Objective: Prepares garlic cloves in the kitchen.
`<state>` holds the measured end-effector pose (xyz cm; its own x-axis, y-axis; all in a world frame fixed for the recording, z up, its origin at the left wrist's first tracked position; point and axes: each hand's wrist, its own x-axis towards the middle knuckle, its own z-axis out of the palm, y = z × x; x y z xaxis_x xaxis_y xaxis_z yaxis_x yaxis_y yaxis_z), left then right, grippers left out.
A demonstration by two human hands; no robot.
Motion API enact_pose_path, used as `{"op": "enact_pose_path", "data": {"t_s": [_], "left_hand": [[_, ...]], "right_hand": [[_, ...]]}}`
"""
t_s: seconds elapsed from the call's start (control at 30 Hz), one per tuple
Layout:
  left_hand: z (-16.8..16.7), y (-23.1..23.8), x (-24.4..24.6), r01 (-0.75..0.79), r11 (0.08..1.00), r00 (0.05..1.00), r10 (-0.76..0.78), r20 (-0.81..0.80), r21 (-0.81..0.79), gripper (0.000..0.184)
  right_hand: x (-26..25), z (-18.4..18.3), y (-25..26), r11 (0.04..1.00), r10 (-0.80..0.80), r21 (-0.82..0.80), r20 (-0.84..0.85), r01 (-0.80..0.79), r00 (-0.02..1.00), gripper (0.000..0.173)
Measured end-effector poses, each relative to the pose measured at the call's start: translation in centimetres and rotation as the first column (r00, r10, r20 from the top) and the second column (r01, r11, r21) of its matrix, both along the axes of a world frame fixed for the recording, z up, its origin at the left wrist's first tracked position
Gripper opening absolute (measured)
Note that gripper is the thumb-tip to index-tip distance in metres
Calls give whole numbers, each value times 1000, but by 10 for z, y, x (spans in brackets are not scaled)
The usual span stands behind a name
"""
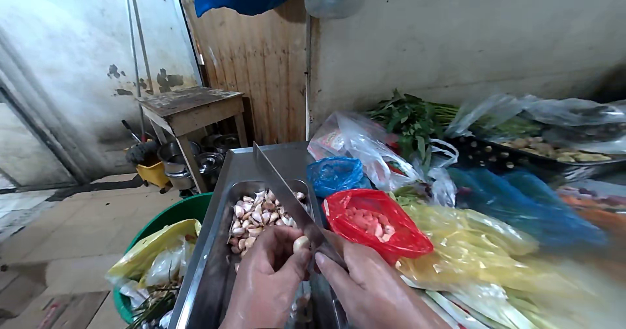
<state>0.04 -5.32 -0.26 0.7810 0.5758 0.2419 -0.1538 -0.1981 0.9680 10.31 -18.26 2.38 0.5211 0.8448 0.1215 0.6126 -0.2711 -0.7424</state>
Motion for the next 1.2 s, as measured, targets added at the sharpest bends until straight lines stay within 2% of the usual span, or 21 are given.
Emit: {"op": "enact_pose_path", "data": {"t_s": [0.33,0.47,0.63,0.73,0.8,0.9,0.97,1.0,1.03,1.07,1.13,1.17,1.2], "left_hand": [[-2,-4,0,-23,997,998,19,52,73,20],[-3,-3,1,-34,993,997,26,74,110,20],[-2,-5,-1,-46,989,998,39,54,139,20],[-4,-5,-3,-44,965,999,36,35,259,22],[-9,-3,-3,-77,896,996,50,72,437,23],[-18,2,-1,-183,683,982,98,160,707,21],[-22,4,1,-239,565,970,111,215,790,20],[-22,4,1,-250,544,968,114,225,801,20],[-22,3,1,-246,563,969,120,216,789,21],[-20,1,0,-222,630,975,126,184,744,23],[-12,-4,-2,-142,824,990,117,80,548,27],[-9,-5,-2,-117,880,993,112,38,460,28],[-7,-5,-2,-103,897,994,106,15,430,28]], "right_hand": [[2,2,-1,999,1,-41,-26,-2,1000,39],[0,3,-2,999,27,-44,-21,-28,999,44],[-1,1,-1,999,5,-33,40,-4,999,41],[-1,2,-1,999,-6,-33,28,7,1000,39],[-1,2,-1,999,-7,-32,12,7,1000,38],[-3,3,-1,999,-16,-39,-7,16,1000,39],[-3,4,-1,999,-24,-34,-7,24,1000,38],[-3,3,-1,999,-27,-28,-6,27,1000,38],[-3,3,-1,999,-28,-21,-8,28,1000,38],[-3,3,-1,999,-29,-14,-11,29,1000,38],[-2,2,-1,999,-38,1,-23,38,999,37],[-2,0,0,999,-45,19,-21,46,999,37],[-2,-1,0,998,-52,24,-14,52,999,37]]}}
